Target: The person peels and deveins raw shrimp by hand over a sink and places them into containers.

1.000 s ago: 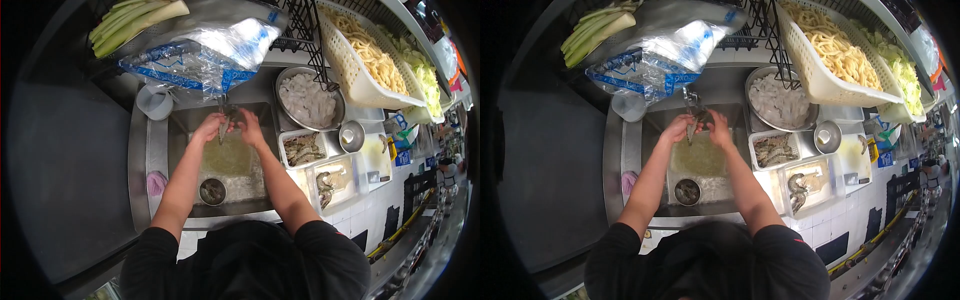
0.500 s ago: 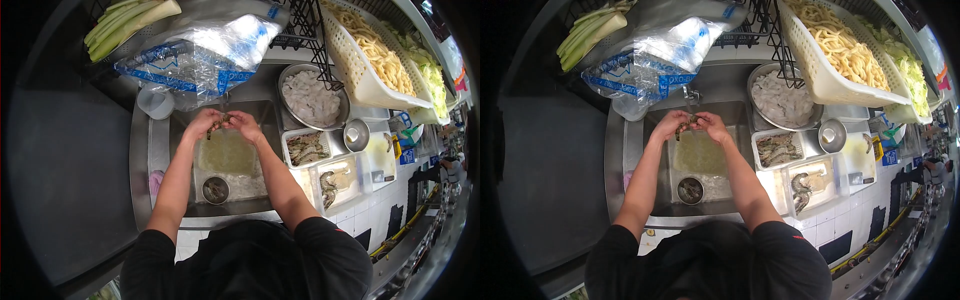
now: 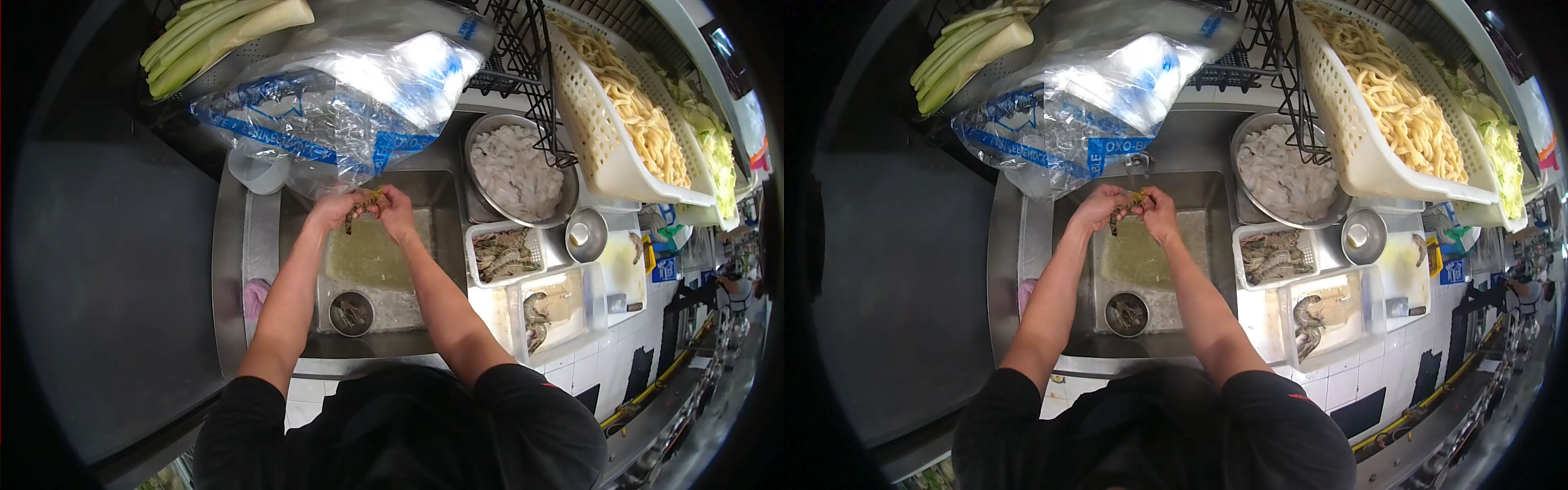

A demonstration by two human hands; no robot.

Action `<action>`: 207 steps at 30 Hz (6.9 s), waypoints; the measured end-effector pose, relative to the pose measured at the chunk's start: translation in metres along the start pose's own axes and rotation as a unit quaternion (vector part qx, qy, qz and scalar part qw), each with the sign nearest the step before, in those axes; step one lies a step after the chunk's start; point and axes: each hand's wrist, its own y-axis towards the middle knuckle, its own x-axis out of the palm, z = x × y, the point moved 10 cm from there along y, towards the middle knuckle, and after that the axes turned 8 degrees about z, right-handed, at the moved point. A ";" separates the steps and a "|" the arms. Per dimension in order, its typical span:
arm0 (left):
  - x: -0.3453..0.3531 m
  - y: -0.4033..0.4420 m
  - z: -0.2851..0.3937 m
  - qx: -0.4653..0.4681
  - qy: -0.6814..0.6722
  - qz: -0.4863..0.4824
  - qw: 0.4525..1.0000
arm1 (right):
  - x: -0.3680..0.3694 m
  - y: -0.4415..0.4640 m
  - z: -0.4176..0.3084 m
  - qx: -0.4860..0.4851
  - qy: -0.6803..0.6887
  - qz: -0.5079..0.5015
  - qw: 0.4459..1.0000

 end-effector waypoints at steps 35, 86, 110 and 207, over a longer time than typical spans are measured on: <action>-0.018 0.017 0.016 0.047 0.176 0.066 0.981 | 0.003 0.014 -0.003 0.005 0.146 -0.052 0.988; 0.428 -0.044 -0.092 0.269 0.682 -0.026 0.679 | -0.958 -0.097 -0.173 -0.012 -0.722 0.360 0.591; 0.189 -0.076 -0.086 -0.020 -0.305 0.093 0.947 | -0.136 -0.139 -0.116 -0.317 -0.329 -0.004 0.889; 0.010 -0.025 0.030 0.025 -0.111 -0.099 0.989 | -0.001 -0.005 -0.043 -0.014 0.022 -0.148 0.989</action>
